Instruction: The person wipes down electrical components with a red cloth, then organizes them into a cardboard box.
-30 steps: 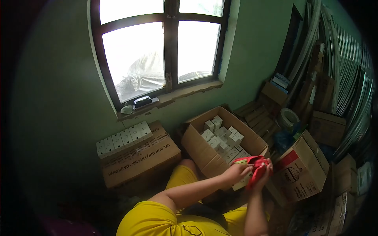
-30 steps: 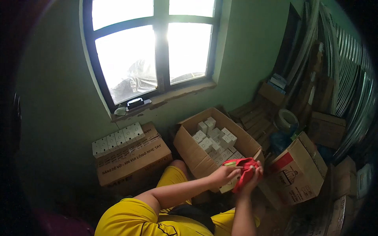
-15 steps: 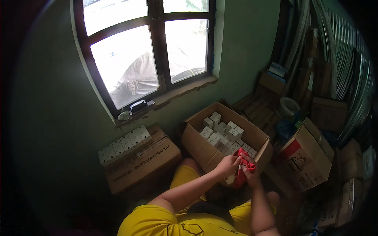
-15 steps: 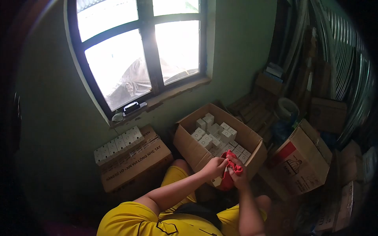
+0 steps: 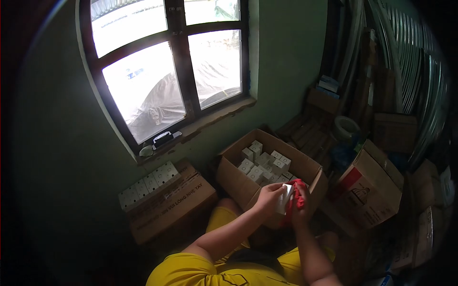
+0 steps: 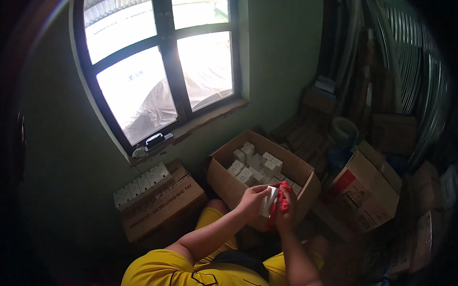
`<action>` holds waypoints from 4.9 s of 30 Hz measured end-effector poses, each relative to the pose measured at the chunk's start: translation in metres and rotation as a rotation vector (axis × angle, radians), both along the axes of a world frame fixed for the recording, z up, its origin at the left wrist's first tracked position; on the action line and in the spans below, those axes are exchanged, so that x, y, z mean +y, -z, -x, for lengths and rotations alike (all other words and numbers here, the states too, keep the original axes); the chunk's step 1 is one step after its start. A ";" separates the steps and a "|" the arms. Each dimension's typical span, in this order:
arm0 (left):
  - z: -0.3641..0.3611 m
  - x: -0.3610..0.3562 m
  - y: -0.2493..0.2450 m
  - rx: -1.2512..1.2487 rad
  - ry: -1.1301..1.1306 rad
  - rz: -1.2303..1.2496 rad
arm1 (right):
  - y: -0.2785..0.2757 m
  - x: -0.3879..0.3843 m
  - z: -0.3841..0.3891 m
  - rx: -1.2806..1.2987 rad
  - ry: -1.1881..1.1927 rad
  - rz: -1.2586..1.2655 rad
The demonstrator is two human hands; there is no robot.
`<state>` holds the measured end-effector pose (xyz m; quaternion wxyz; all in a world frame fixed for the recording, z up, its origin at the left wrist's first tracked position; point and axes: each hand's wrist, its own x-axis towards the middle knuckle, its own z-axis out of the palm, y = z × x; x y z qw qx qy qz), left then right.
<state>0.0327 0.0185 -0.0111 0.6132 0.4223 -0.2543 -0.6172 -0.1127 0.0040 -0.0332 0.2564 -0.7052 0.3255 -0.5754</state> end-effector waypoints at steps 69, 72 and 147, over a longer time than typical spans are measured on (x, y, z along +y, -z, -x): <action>-0.383 0.054 0.002 -1.993 -0.091 -0.598 | 0.021 -0.040 0.045 -0.541 -0.267 -0.975; -0.381 0.059 -0.001 -2.018 -0.084 -0.600 | 0.022 -0.040 0.047 -0.544 -0.303 -0.958; 0.046 0.011 0.015 -0.022 0.003 0.123 | -0.028 -0.009 0.024 -0.751 -0.202 -0.611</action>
